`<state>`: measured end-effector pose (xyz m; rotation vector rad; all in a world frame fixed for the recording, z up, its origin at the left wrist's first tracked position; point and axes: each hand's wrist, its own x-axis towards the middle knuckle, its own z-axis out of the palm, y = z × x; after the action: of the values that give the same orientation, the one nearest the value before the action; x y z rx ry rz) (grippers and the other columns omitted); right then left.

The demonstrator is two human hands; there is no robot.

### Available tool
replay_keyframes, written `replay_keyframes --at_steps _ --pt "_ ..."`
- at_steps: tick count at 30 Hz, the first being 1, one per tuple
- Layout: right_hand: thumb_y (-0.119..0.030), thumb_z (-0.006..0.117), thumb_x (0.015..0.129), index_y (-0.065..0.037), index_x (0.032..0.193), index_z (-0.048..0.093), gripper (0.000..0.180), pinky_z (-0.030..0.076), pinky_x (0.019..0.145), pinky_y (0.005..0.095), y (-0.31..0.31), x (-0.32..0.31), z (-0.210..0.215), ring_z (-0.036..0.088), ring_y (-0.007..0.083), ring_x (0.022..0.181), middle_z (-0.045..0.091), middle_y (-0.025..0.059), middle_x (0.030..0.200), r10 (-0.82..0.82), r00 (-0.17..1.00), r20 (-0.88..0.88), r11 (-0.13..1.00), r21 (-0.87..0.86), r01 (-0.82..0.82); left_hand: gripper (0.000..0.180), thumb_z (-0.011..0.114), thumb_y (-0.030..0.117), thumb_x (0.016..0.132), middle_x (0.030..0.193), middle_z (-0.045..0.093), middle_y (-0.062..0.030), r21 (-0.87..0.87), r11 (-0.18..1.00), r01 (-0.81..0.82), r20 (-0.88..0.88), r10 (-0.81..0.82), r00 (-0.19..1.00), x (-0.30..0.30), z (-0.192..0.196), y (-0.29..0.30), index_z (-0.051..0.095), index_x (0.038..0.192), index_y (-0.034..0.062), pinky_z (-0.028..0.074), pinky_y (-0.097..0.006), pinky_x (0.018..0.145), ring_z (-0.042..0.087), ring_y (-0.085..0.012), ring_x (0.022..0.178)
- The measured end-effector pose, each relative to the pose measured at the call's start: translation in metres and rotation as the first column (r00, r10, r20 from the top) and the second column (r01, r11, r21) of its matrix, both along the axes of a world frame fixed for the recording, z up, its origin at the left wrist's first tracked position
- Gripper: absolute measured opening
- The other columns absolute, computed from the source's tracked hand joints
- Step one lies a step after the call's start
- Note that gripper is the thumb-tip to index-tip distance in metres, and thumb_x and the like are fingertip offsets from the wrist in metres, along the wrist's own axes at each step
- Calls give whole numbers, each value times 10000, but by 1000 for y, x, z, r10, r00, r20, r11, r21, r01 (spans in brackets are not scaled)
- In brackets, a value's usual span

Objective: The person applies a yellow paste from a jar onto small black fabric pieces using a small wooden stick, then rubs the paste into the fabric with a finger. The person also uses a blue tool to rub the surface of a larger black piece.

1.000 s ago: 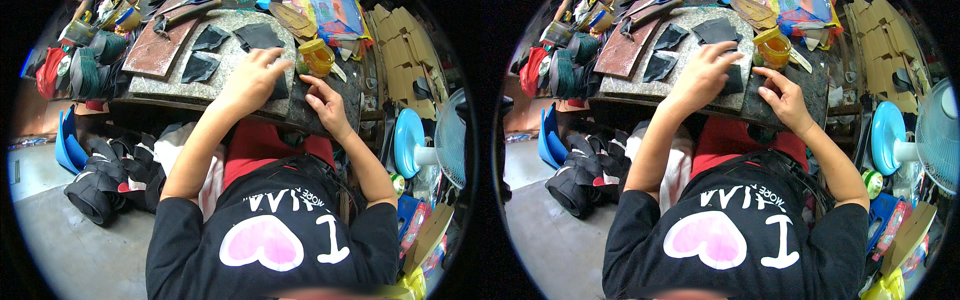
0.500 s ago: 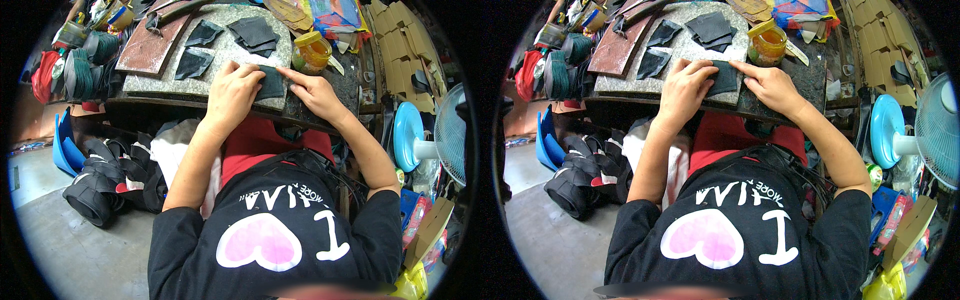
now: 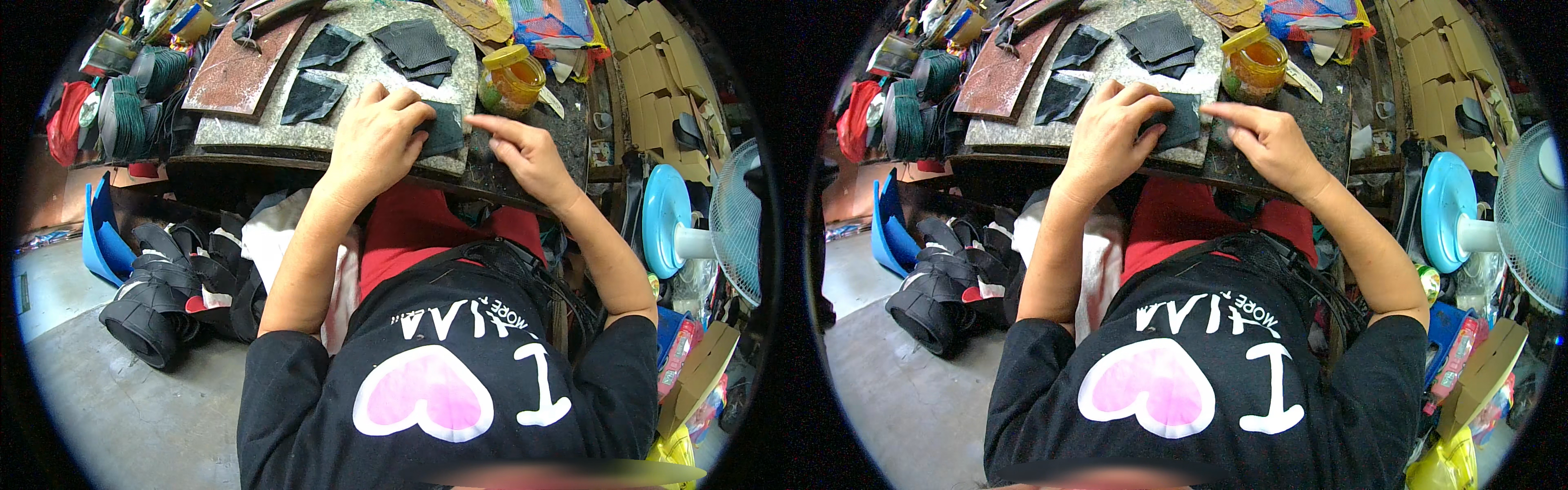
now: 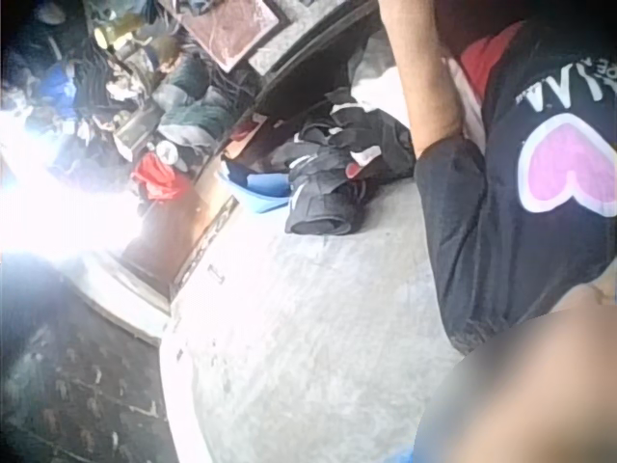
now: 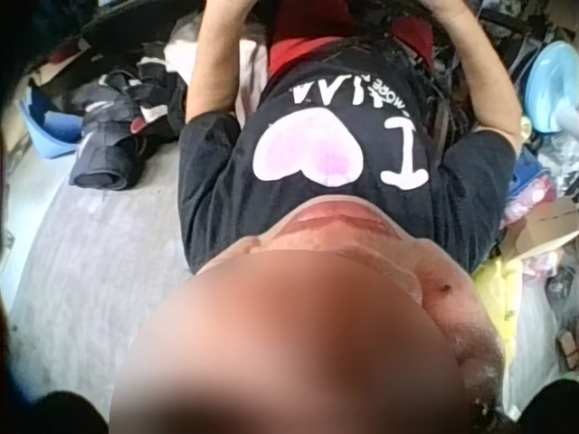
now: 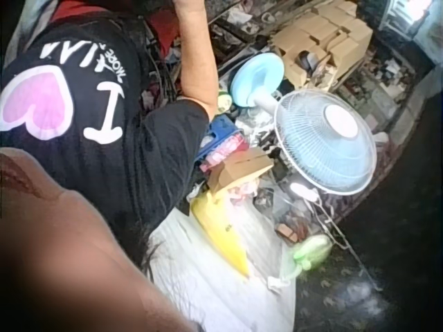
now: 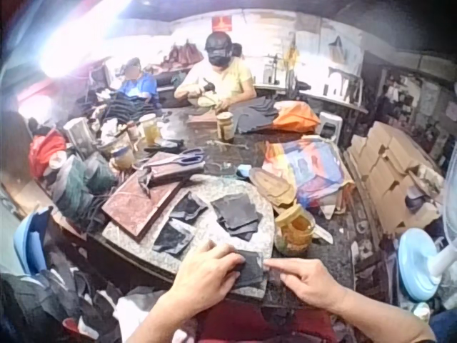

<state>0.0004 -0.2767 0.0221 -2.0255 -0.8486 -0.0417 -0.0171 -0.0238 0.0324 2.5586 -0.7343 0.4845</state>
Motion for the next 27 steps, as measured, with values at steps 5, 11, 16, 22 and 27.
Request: replay_keyframes --at_steps 5,11,16,22,27 --pt "-62 549 953 -98 1386 609 439 542 826 386 1 9 2 722 231 908 742 150 1138 -67 873 -484 994 -104 19 299 721 111 797 1104 649 -64 63 998 2 -73 2 997 -2 4 -2 729 1094 145 493 -411 921 583 -308 990" --pt "-111 565 941 -195 1407 596 475 556 831 420 8 11 -14 709 359 899 720 186 1083 -26 995 -96 978 -210 6 311 717 116 795 1101 650 -63 59 998 1 -72 3 997 -1 2 -1 733 1103 153 494 -416 927 586 -308 1002" --pt "-123 606 896 -261 1386 617 510 572 740 430 -2 -10 -3 688 341 794 692 131 920 26 999 46 927 -374 -7 289 727 169 777 1045 644 -34 45 999 3 -43 -1 999 3 -2 0 737 1065 173 484 -425 880 587 -296 994" --pt "-106 616 895 -218 1345 652 465 562 697 401 -1 -24 15 676 309 754 648 118 833 60 996 64 885 -466 -23 273 729 173 806 1029 649 -44 71 997 -40 -64 44 997 -3 1 2 737 1079 177 492 -421 873 594 -295 978" --pt "-156 594 924 -182 1274 696 365 576 776 421 9 -8 11 705 323 890 721 107 1026 -23 999 39 990 -136 28 261 715 150 840 1013 644 -44 54 986 -161 -32 163 986 -14 -1 -4 731 1100 179 493 -422 852 596 -290 969"
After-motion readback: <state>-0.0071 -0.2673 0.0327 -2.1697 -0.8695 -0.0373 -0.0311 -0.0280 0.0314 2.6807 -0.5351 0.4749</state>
